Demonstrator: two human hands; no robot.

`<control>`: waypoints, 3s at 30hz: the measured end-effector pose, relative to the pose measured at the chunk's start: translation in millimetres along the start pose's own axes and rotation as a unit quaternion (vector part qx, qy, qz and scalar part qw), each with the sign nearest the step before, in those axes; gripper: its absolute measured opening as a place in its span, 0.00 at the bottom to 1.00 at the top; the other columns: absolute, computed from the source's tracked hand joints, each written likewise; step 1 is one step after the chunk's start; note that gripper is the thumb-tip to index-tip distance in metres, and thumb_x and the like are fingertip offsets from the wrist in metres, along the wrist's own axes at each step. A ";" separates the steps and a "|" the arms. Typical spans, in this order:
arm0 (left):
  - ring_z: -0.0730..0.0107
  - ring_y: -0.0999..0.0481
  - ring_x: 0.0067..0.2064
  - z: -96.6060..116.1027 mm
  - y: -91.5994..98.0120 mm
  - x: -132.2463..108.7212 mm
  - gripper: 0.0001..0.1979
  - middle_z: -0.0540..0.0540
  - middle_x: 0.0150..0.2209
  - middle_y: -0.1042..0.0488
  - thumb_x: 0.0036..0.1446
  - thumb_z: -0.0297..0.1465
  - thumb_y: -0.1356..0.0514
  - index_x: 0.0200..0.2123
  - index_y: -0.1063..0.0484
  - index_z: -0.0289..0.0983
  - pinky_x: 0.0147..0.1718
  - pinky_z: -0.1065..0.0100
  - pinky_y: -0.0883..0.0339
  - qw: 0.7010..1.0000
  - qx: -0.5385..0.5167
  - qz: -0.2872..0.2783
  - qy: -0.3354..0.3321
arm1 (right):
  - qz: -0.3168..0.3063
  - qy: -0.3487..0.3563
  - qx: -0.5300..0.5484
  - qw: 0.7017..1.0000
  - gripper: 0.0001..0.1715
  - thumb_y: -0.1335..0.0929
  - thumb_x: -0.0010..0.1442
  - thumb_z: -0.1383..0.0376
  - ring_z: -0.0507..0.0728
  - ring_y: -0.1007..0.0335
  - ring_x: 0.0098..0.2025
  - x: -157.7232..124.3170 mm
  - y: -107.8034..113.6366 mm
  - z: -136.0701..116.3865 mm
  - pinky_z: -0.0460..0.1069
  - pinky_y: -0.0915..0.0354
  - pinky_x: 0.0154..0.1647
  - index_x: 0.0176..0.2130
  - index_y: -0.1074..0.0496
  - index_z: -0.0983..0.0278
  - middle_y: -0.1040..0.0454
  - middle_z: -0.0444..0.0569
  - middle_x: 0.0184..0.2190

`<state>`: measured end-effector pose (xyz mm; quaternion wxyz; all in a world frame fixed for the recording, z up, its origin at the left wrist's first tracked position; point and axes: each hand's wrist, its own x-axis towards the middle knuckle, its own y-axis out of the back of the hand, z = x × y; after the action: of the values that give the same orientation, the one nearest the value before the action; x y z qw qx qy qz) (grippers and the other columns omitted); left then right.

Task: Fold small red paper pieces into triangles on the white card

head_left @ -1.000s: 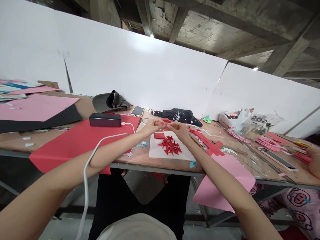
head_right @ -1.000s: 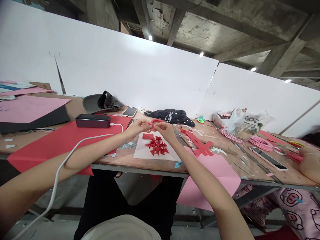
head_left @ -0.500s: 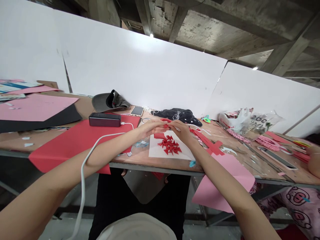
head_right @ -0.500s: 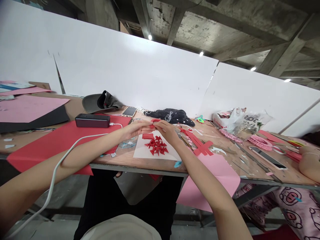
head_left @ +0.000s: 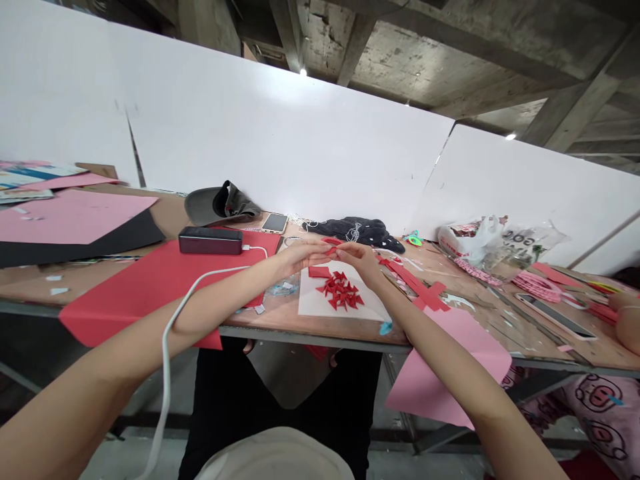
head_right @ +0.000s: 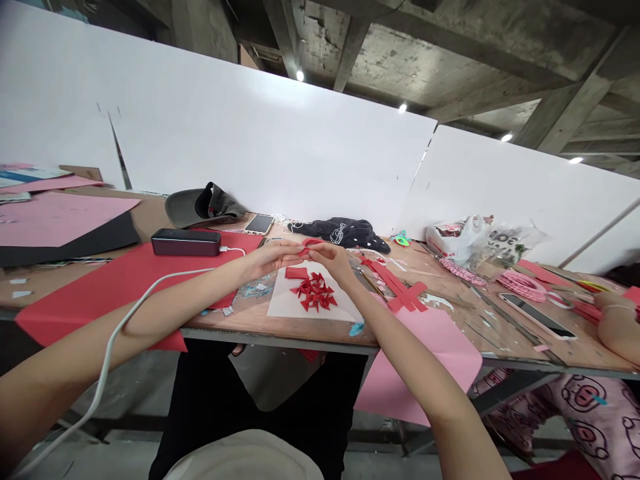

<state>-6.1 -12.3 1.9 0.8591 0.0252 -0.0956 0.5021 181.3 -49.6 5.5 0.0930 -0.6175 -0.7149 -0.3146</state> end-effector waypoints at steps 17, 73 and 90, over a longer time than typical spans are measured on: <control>0.56 0.31 0.51 0.3 -3.8 -5.4 0.14 0.38 0.42 0.23 0.50 0.31 0.39 0.40 0.28 0.31 0.53 0.50 0.44 0.998 -0.013 -0.054 0.007 | -0.002 -0.025 0.056 0.998 0.08 0.29 0.50 0.63 0.59 0.32 0.42 0.6 3.7 9.8 0.56 0.36 0.44 0.33 0.26 0.63 0.24 0.50 0.33; 0.55 0.24 0.40 -8.2 -1.4 5.1 0.13 0.41 0.34 0.21 0.42 0.35 0.33 0.33 0.22 0.37 0.41 0.57 0.32 0.994 0.103 0.002 -0.021 | -0.004 -0.021 -0.049 0.999 0.15 0.29 0.49 0.56 0.55 0.29 0.31 5.2 3.0 8.0 0.51 0.33 0.34 0.31 0.25 0.65 0.24 0.50 0.29; 0.61 0.22 0.33 -15.9 3.6 12.4 0.13 0.42 0.29 0.21 0.44 0.38 0.34 0.31 0.23 0.35 0.34 0.64 0.29 0.980 0.162 0.005 -0.113 | -0.012 0.006 -0.083 0.996 0.14 0.31 0.50 0.56 0.54 0.30 0.30 5.4 -2.0 17.5 0.48 0.36 0.29 0.31 0.24 0.64 0.24 0.48 0.28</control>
<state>-1.1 2.3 -11.6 0.8247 0.2198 -0.1094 0.5094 182.6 -35.3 -6.1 0.0418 -0.6129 -0.6926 -0.3780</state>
